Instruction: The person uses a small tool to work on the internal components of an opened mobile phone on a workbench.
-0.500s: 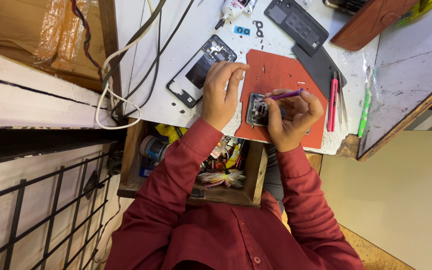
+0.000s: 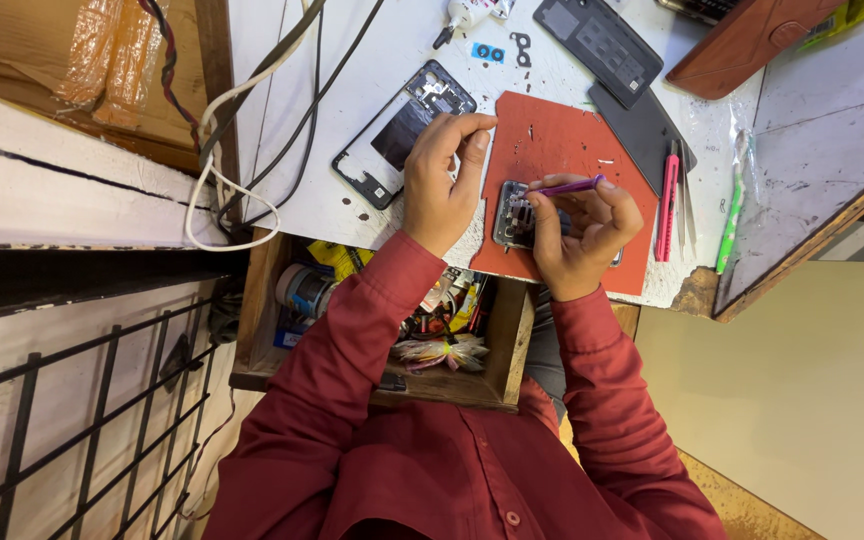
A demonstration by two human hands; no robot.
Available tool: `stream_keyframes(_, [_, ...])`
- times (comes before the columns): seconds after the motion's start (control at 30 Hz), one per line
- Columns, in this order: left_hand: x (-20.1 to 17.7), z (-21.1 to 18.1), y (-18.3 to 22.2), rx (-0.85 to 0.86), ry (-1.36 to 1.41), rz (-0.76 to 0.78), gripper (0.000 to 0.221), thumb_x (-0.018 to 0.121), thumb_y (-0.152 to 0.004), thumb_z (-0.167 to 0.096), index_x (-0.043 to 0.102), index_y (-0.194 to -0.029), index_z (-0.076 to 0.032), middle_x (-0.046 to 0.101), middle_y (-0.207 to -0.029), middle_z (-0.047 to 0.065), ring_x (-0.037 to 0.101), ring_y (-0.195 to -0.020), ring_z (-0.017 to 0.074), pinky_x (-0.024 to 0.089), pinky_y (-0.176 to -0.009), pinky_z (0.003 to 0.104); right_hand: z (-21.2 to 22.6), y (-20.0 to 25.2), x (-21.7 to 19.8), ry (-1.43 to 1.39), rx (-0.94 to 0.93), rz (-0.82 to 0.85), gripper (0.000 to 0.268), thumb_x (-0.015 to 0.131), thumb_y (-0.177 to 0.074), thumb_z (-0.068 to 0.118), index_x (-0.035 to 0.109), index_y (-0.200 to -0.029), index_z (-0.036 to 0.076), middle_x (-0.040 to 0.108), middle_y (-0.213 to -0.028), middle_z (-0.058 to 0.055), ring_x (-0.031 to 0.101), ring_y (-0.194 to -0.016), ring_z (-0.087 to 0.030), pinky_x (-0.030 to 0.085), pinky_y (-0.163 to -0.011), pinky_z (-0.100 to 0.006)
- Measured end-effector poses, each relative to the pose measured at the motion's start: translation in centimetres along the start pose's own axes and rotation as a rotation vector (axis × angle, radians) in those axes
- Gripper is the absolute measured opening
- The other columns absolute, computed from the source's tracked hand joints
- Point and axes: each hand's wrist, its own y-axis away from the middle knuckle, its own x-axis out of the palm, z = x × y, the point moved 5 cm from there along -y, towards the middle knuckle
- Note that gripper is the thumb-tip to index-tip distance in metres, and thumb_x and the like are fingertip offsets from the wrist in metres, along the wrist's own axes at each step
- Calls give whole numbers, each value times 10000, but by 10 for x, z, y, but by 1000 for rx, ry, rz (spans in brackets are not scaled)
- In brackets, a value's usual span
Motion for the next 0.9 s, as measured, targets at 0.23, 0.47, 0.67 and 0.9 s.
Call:
stream_keyframes(0.23, [1,2,2,-10,-19,4,146,590,-1072,-146,697,-1143,-76,644,-896,26,605,-755,152,444,-659,304,12,-6,5,37,-113,104,632,658,-1034,-144,241,-1396,164,628,-1243,-215,716,-1052,-276,629,-899,-347])
stream_keyframes(0.47, [12,-2,5,178,-375,127,301,589,-994,-71,688,-1278,-85,651,-1194,79,549,-1173,309,432,-1040,439,41,-27,-3,355,-41,116,517,790,-957,-75,360,-1221,38,638,-1157,-202,717,-1015,-233,579,-877,-353])
stream_keyframes(0.67, [28,-5,11,216,-692,319,401,628,-883,-67,732,-1264,-138,543,-1426,98,454,-1331,328,361,-1139,467,35,-30,-1,324,70,139,493,785,-982,-54,362,-1215,42,649,-1048,-159,721,-926,-220,585,-801,-313])
stream_keyframes(0.9, [28,-7,11,212,-706,315,356,625,-919,-83,751,-1249,-126,537,-1419,93,447,-1336,332,336,-1147,488,31,-36,-5,389,170,104,569,894,-895,-22,387,-1148,26,613,-953,-168,709,-852,-195,574,-760,-332])
